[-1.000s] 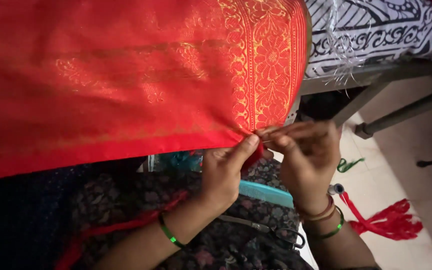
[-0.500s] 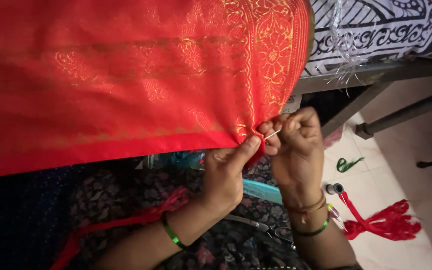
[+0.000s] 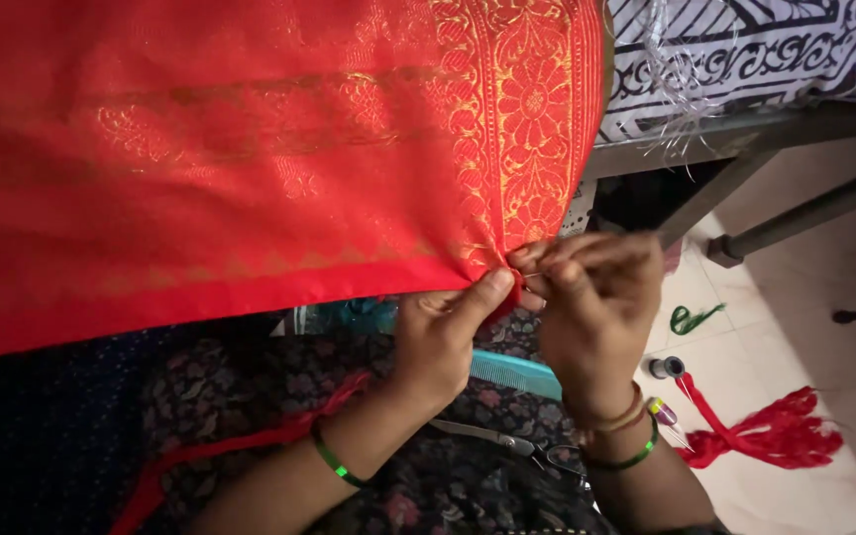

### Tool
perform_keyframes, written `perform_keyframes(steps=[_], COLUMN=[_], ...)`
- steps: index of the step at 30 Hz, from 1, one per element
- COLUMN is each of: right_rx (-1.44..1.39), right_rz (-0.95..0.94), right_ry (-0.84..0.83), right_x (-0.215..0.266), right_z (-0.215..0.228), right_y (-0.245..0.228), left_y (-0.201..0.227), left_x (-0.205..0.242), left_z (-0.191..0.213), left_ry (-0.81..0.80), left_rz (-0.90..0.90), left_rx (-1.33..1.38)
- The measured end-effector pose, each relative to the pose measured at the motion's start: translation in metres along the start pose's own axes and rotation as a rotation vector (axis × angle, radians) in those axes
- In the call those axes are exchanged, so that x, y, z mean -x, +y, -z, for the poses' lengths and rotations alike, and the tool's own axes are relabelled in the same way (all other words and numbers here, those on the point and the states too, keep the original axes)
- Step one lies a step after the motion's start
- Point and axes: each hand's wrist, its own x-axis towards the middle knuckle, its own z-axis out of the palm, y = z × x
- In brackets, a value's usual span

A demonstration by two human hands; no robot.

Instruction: Attaching decorative tassels to the border of a red saree using thread, scissors, and a comb.

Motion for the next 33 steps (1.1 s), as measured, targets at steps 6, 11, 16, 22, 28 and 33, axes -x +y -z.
perform_keyframes(steps=[6, 11, 16, 22, 28, 33], right_rx=[-0.375, -0.014, -0.584, -0.013, -0.701, -0.334], right_rz=[-0.224, 0.006, -0.319, 0.08, -0.603, -0.329], right_ry=[0.064, 0.007, 0.033, 0.05, 0.072, 0.008], right_x=[-0.005, -0.003, -0.006, -0.01, -0.023, -0.015], right_z=[0.009, 0.006, 0.026, -0.013, 0.025, 0.003], right_y=[0.015, 0.012, 0.03, -0.003, 0.027, -0.002], left_y=[0.0, -0.012, 0.007, -0.01, 0.017, 0.012], left_x=[-0.002, 0.003, 0.001, -0.001, 0.001, 0.003], left_z=[-0.007, 0.005, -0.007, 0.003, -0.013, -0.007], left_ry=[0.017, 0.06, -0.02, 0.025, -0.009, -0.01], left_rz=[-0.002, -0.025, -0.116, -0.036, -0.191, -0.099], left_rx=[0.177, -0.112, -0.024, -0.034, -0.247, -0.196])
